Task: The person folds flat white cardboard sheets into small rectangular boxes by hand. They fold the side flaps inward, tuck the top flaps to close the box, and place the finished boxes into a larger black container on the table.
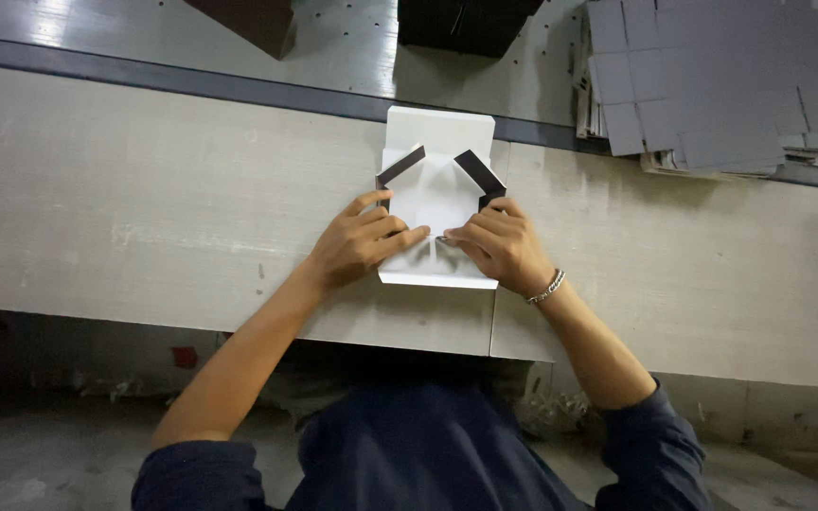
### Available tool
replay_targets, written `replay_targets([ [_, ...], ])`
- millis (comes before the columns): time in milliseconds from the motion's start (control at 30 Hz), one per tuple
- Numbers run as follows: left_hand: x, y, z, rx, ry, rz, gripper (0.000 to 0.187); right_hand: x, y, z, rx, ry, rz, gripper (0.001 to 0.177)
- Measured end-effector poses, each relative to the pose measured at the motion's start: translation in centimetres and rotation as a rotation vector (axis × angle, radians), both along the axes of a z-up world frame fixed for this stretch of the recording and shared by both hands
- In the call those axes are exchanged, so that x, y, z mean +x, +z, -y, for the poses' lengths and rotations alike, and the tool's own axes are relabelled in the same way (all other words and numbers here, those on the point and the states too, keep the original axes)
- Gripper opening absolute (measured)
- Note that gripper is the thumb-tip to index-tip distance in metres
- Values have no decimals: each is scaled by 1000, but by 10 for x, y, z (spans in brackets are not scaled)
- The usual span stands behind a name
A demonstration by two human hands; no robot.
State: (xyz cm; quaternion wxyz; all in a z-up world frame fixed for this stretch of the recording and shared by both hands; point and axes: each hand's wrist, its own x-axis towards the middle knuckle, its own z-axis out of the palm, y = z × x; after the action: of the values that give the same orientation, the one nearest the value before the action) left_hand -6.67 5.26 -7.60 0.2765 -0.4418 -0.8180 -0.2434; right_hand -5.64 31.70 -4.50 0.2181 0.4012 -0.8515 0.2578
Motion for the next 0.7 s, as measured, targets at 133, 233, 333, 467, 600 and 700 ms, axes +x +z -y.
replay_targets([
  [133,1,7,0,-14,-6,-17,21,0,2,2,-26,6,44,6],
  [233,2,7,0,-23,0,7,25,0,2,3,-60,28,40,4],
  [333,2,5,0,-21,-9,9,26,1,6,5,-64,22,38,2],
  [467,1,8,1,-28,-4,8,29,0,10,5,-108,37,55,8],
  [600,2,10,2,-55,-21,30,27,0,6,5,-143,63,-8,9],
  [700,3,10,2,-56,-22,19,29,1,7,4,-169,81,9,4],
])
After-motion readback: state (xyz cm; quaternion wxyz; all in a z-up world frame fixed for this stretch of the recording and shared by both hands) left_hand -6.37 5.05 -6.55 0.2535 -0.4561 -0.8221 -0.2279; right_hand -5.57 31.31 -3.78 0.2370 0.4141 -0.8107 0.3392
